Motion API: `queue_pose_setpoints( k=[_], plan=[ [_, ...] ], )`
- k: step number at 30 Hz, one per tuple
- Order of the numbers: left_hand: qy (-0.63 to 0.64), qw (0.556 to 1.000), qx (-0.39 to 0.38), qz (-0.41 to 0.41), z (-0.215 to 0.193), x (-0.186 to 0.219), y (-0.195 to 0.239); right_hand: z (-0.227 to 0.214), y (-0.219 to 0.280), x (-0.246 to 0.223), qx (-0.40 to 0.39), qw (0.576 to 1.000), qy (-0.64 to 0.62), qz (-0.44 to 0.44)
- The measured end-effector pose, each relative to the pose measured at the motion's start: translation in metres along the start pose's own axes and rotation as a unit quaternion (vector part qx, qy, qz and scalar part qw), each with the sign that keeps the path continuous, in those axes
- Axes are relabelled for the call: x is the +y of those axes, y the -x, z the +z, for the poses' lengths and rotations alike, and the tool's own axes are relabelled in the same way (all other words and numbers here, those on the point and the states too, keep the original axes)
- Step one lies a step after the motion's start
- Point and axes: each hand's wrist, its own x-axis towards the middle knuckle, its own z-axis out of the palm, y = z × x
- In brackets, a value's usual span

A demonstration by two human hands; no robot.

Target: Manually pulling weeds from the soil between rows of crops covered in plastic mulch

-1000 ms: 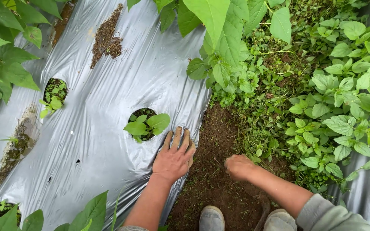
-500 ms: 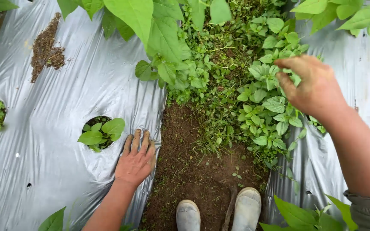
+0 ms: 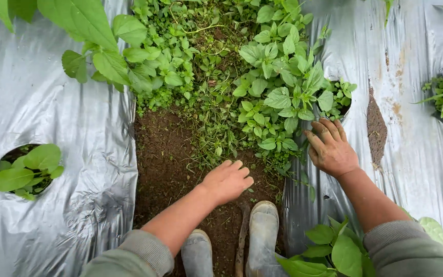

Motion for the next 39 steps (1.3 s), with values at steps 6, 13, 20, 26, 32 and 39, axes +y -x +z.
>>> queue_pose_setpoints(
  k=[6,13,20,26,32,39],
  plan=[
    [0.052,0.983,0.160,0.069,0.107,0.041,-0.089,0.025,0.021,0.010,0.033,0.997,0.041,0.064],
    [0.262,0.948,0.051,-0.174,0.104,0.059,-0.146,0.028,0.015,0.007,0.045,0.994,0.067,0.080],
    [0.227,0.951,0.116,-0.173,0.157,0.038,-0.174,0.022,0.008,0.004,0.069,0.993,0.059,0.072],
    [0.426,0.852,0.136,-0.273,0.096,0.014,-0.139,0.024,0.014,0.004,0.037,0.993,0.072,0.082],
    [0.417,0.853,0.185,-0.252,0.106,-0.040,-0.091,0.024,0.009,0.002,0.029,0.992,0.084,0.089],
    [0.472,0.834,0.141,-0.247,0.084,0.006,-0.095,0.026,0.013,0.000,0.023,0.992,0.090,0.086]
  ],
)
